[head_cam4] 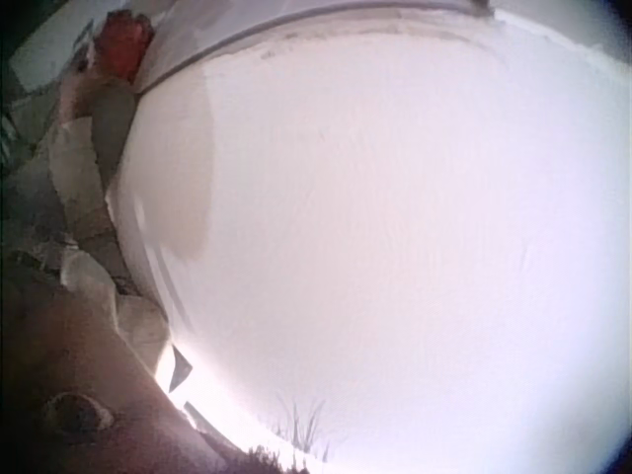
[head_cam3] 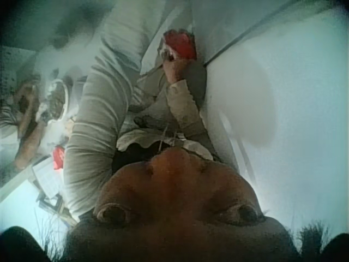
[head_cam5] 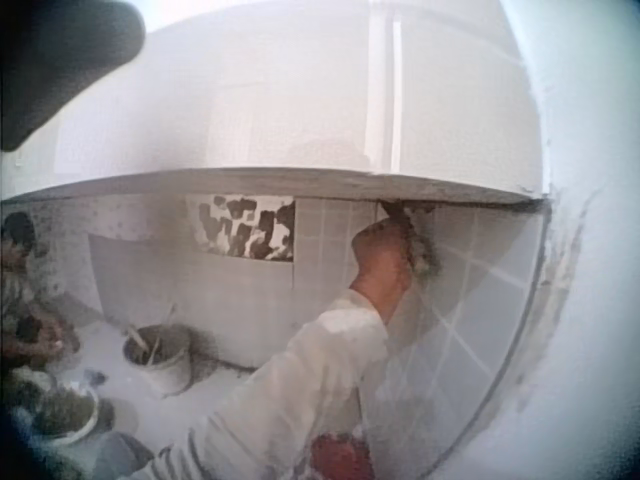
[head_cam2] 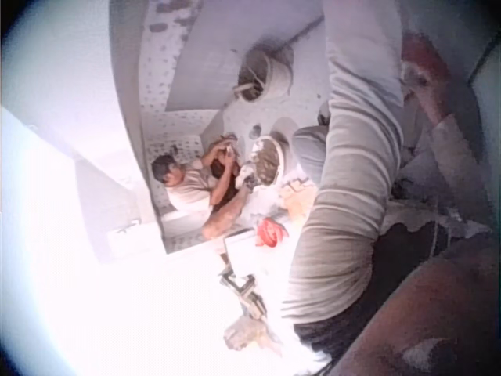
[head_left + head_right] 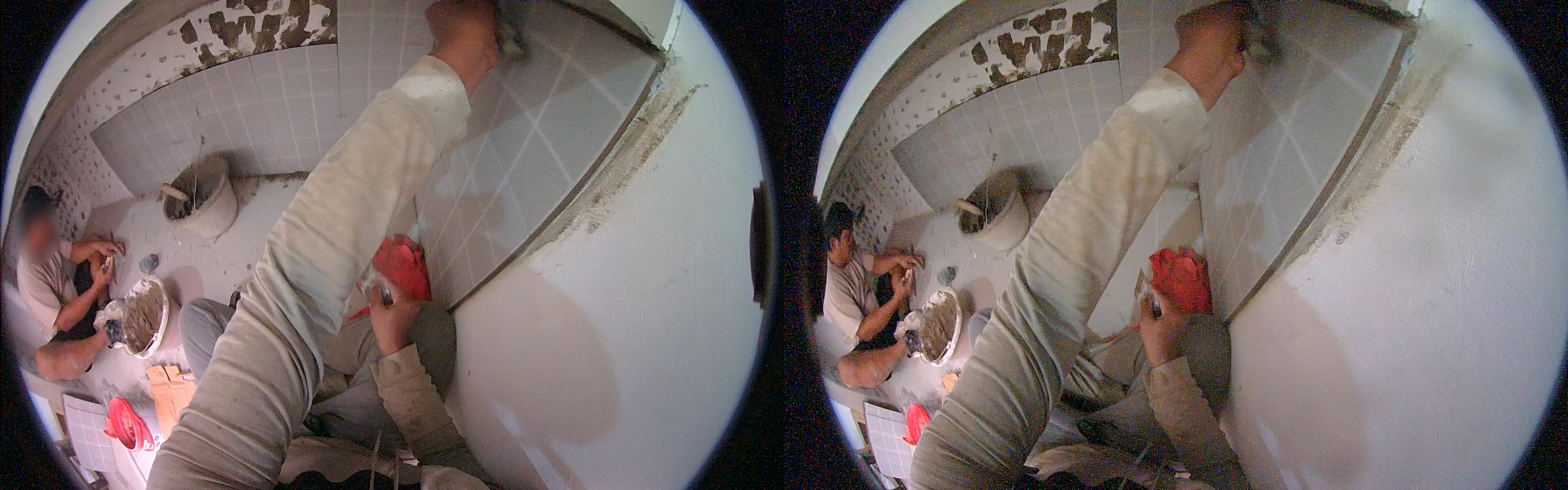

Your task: The person applies mortar and grout to the joints between wall tiles using a putty knife and a sponge, then wipes the excess away with a cloth.

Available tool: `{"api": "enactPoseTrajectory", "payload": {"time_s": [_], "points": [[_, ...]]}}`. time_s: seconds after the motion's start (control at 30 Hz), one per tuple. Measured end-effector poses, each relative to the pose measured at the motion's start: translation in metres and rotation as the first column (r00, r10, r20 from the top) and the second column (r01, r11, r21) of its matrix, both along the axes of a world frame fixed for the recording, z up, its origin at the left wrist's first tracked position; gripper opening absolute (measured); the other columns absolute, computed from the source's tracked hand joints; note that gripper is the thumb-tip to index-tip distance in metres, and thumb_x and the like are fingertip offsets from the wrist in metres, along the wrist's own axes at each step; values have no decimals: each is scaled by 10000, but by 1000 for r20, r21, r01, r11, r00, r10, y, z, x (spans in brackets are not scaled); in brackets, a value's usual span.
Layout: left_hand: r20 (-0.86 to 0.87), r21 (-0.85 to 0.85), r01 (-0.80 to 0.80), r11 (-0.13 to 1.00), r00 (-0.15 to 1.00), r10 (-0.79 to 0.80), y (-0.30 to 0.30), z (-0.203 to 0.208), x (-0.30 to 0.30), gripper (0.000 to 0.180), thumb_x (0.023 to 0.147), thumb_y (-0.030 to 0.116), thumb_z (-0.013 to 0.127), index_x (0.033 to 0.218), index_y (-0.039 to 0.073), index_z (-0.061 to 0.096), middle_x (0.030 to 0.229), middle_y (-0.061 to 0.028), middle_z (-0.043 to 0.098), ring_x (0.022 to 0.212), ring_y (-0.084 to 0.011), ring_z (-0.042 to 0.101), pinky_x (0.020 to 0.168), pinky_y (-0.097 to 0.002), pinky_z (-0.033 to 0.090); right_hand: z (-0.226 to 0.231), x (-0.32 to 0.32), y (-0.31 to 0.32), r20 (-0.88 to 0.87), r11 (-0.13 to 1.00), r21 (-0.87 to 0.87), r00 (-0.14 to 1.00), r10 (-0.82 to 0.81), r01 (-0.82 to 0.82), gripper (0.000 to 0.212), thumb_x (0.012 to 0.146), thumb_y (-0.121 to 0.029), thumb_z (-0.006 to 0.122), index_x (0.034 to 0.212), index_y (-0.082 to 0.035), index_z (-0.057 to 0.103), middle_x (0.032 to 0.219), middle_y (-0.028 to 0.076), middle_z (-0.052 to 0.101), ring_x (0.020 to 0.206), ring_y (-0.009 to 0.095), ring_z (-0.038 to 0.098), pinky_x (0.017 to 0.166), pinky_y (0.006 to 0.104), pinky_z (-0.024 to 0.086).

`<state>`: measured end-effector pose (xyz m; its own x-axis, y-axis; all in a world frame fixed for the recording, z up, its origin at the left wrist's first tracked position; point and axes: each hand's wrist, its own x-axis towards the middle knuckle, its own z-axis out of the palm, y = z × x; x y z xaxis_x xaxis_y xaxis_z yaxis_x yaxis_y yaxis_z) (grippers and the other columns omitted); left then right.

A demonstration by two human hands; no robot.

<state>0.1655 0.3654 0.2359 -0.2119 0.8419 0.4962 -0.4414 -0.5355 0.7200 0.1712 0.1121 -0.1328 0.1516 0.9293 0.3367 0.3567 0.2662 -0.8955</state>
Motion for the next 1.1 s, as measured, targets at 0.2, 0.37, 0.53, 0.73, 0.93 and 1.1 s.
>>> {"api": "enactPoseTrajectory", "payload": {"time_s": [0.2, 0.37, 0.53, 0.73, 0.93, 1.1], "points": [[-622, 724, -432, 538, -70, 780, -21, -7, -20, 394, 779, 72, 632, 1166, 141, 611, 993, -149, 698, 919, -363, 670, 786, -442, 542, -10, -1, 2, -8, 999, 52, 1000, 2, -2, 247, 850, -153, 710, 1046, -2, 711, 939, 209, 712, 869, 320, 700, 789, 392, 538], [-232, 364, 1, 932, 968, 90, -17, -14, -11, 259, 877, 128, 620, 1120, 38, 621, 1019, -132, 684, 959, -254, 647, 848, -369, 507, -11, -2, 1, -86, 999, 9, 995, 42, -41, 241, 838, -115, 711, 1046, 6, 708, 950, 196, 716, 871, 307, 698, 798, 382, 534], [-420, 808, -270, 524, 359, 833, -15, -16, -28, 410, 889, 149, 633, 1263, -4, 565, 1176, -174, 643, 1078, -318, 623, 954, -366, 482, -6, -5, 0, -113, 997, 80, 993, 11, -2, 243, 815, -49, 713, 1051, 9, 711, 934, 173, 723, 856, 247, 703, 788, 346, 532], [-523, 685, -233, 690, 502, 689, -18, -10, -26, 464, 869, 103, 633, 1307, -13, 531, 1251, -204, 606, 1175, -367, 569, 1017, -380, 450, -1, -3, -2, -180, 999, 8, 983, 46, -46, 250, 813, -54, 712, 1053, 12, 714, 954, 172, 724, 863, 241, 703, 791, 344, 533], [-595, 521, -187, 832, 620, 512, -22, -9, -23, 469, 850, 21, 618, 1313, 25, 544, 1324, -163, 570, 1218, -305, 544, 1049, -339, 425, 1, -3, -5, -174, 999, -7, 984, 37, -39, 254, 805, -59, 720, 1048, 14, 711, 964, 161, 727, 877, 243, 708, 786, 344, 538], [-242, 261, 131, 956, 968, -67, -49, -24, -11, 440, 859, -12, 596, 1296, -16, 539, 1257, -153, 584, 1108, -288, 587, 963, -341, 496, 1, -2, -7, -130, 1000, 23, 991, 7, -4, 244, 817, -65, 709, 1051, 3, 711, 968, 164, 727, 882, 250, 708, 800, 347, 539]]}}
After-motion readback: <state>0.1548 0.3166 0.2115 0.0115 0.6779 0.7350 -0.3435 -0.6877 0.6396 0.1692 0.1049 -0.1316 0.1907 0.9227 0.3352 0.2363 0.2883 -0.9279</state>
